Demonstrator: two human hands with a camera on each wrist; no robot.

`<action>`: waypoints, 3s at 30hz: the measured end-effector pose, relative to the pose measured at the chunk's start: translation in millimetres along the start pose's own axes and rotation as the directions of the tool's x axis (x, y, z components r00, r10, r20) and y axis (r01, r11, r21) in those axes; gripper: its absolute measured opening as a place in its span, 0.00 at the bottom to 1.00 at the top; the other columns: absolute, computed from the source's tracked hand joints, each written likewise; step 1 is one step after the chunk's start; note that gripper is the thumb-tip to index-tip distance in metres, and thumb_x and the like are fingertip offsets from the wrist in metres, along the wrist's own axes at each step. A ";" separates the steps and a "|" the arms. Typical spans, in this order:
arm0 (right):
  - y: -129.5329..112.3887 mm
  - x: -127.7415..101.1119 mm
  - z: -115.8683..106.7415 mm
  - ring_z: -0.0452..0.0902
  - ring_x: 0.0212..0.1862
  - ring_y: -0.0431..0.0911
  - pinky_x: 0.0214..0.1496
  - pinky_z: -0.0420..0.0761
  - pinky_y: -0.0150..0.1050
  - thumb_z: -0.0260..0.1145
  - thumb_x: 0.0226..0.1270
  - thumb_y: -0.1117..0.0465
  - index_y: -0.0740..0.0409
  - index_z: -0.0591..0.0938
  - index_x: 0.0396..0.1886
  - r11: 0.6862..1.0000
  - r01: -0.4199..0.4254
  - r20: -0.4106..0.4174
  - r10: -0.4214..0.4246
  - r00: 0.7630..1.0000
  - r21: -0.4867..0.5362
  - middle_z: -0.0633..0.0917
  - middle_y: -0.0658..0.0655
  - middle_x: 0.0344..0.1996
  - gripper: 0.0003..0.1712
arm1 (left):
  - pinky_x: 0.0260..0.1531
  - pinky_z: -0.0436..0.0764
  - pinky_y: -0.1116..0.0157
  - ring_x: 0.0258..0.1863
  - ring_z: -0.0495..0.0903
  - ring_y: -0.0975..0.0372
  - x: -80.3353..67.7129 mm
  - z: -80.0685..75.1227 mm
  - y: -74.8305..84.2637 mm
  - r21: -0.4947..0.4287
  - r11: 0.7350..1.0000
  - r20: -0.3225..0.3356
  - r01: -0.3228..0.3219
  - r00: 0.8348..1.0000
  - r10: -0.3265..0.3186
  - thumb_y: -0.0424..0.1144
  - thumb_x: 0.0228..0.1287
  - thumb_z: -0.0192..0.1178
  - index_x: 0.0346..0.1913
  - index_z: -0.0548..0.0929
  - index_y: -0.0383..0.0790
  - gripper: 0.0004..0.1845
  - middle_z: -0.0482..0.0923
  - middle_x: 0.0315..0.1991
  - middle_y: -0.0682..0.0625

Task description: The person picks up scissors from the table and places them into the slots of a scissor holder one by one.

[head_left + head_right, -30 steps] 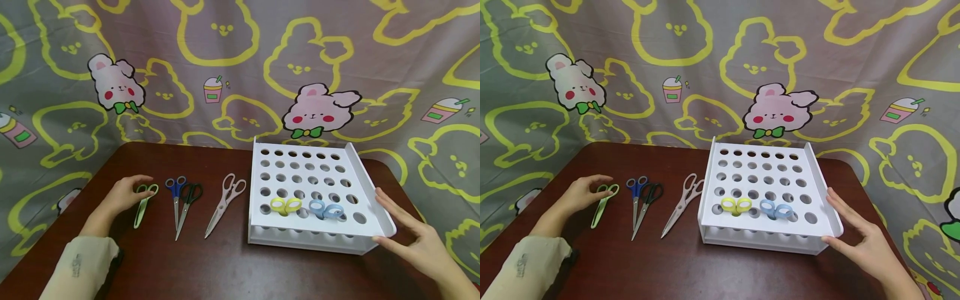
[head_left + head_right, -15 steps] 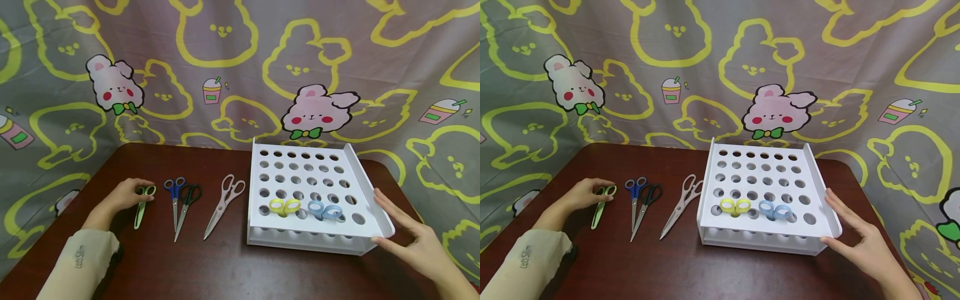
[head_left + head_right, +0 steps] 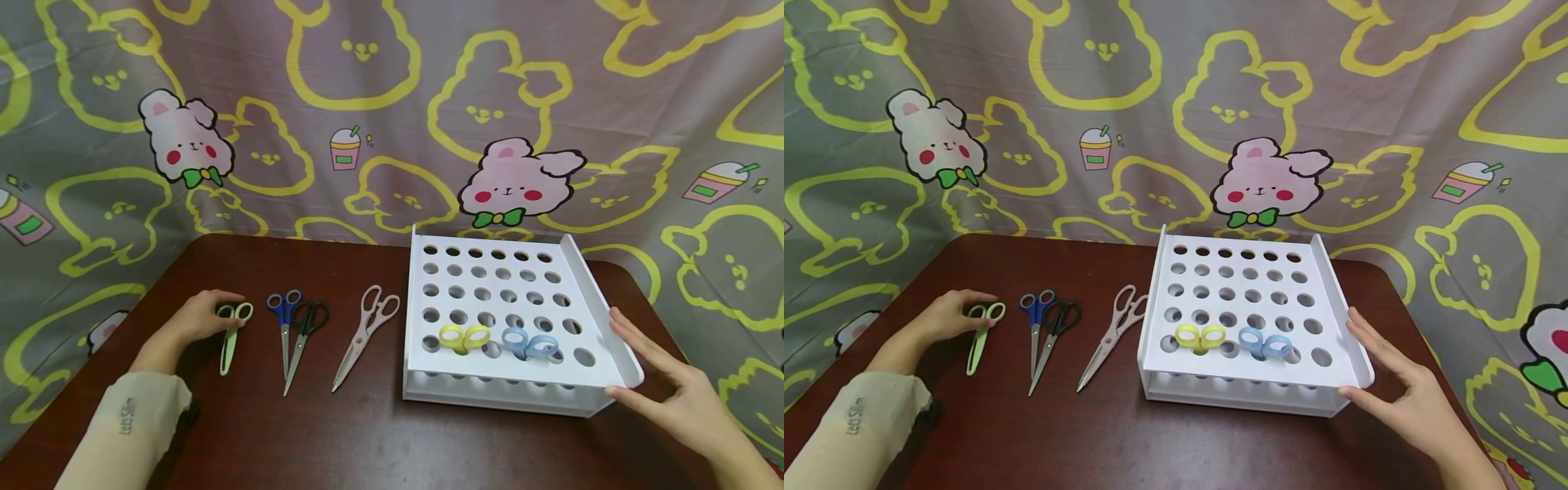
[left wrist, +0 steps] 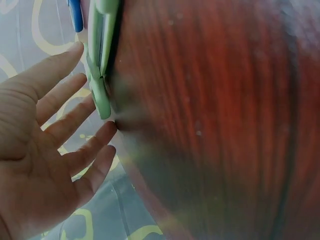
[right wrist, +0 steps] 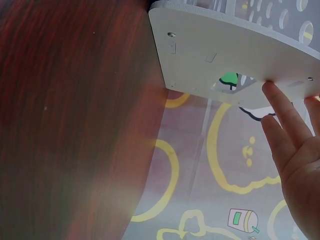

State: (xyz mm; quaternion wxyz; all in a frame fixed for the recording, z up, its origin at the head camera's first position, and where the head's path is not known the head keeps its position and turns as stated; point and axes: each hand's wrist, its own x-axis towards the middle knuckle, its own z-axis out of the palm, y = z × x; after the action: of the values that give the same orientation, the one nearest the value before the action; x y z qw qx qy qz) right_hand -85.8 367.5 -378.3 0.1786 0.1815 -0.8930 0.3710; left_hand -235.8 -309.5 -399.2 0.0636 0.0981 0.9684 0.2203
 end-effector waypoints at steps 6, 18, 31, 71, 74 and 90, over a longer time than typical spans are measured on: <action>0.1 0.2 0.3 0.58 0.76 0.34 0.64 0.63 0.16 0.80 0.32 0.82 0.68 0.69 0.70 1.000 -0.021 0.005 0.021 1.000 0.006 0.66 0.62 0.74 0.57 | 0.55 0.72 0.36 0.58 0.71 0.31 -0.7 0.3 0.5 0.010 1.000 0.002 0.008 1.000 -0.008 0.41 0.58 0.71 0.60 0.78 0.27 0.30 0.75 0.58 0.25; 5.6 1.8 2.4 0.61 0.75 0.39 0.66 0.63 0.18 0.82 0.25 0.82 0.74 0.71 0.67 0.987 0.157 -0.037 -0.156 0.987 0.021 0.68 0.64 0.72 0.58 | 0.45 0.77 0.44 0.46 0.77 0.41 2.8 3.1 2.0 0.020 1.000 0.017 -0.002 1.000 0.002 0.42 0.55 0.74 0.54 0.82 0.26 0.28 0.79 0.46 0.31; 3.7 3.2 -0.3 0.59 0.76 0.38 0.68 0.61 0.18 0.80 0.27 0.83 0.73 0.70 0.67 0.991 0.136 -0.017 -0.135 0.991 0.021 0.67 0.64 0.73 0.57 | 0.45 0.78 0.45 0.45 0.80 0.43 2.7 1.0 4.1 -0.029 0.999 0.039 0.040 0.998 -0.039 0.44 0.56 0.73 0.52 0.83 0.27 0.26 0.82 0.48 0.31; -0.1 3.0 -2.5 0.58 0.76 0.35 0.65 0.63 0.16 0.79 0.31 0.83 0.70 0.70 0.69 1.000 0.025 0.014 -0.025 1.000 0.004 0.65 0.64 0.74 0.56 | 0.26 0.67 0.66 0.22 0.67 0.62 -5.5 -15.6 46.7 -0.118 0.989 -0.042 -0.091 0.995 0.086 0.32 0.62 0.68 0.54 0.81 0.31 0.19 0.74 0.29 0.48; -0.1 3.1 -2.2 0.58 0.76 0.35 0.65 0.63 0.16 0.79 0.31 0.83 0.70 0.70 0.69 1.000 0.028 0.011 -0.028 1.000 0.005 0.65 0.63 0.74 0.56 | 0.26 0.67 0.67 0.22 0.66 0.62 -5.9 -17.5 54.3 -0.114 0.988 -0.051 -0.100 0.994 0.094 0.32 0.61 0.68 0.54 0.81 0.31 0.18 0.74 0.29 0.48; 0.2 3.7 -1.4 0.59 0.76 0.37 0.67 0.61 0.18 0.80 0.29 0.83 0.71 0.70 0.68 0.997 0.080 -0.005 -0.080 0.997 0.012 0.66 0.65 0.73 0.57 | 0.27 0.66 0.67 0.22 0.65 0.63 -5.1 -20.7 92.9 -0.097 0.976 -0.100 -0.197 0.977 0.188 0.32 0.59 0.70 0.50 0.84 0.39 0.15 0.72 0.29 0.49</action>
State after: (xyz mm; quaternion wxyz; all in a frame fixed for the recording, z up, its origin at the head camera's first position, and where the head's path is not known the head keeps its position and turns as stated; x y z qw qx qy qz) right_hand -88.9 368.0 -375.9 0.1944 0.2173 -0.8824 0.3692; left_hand -219.3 -237.0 -339.5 0.0030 0.1778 0.9432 0.2808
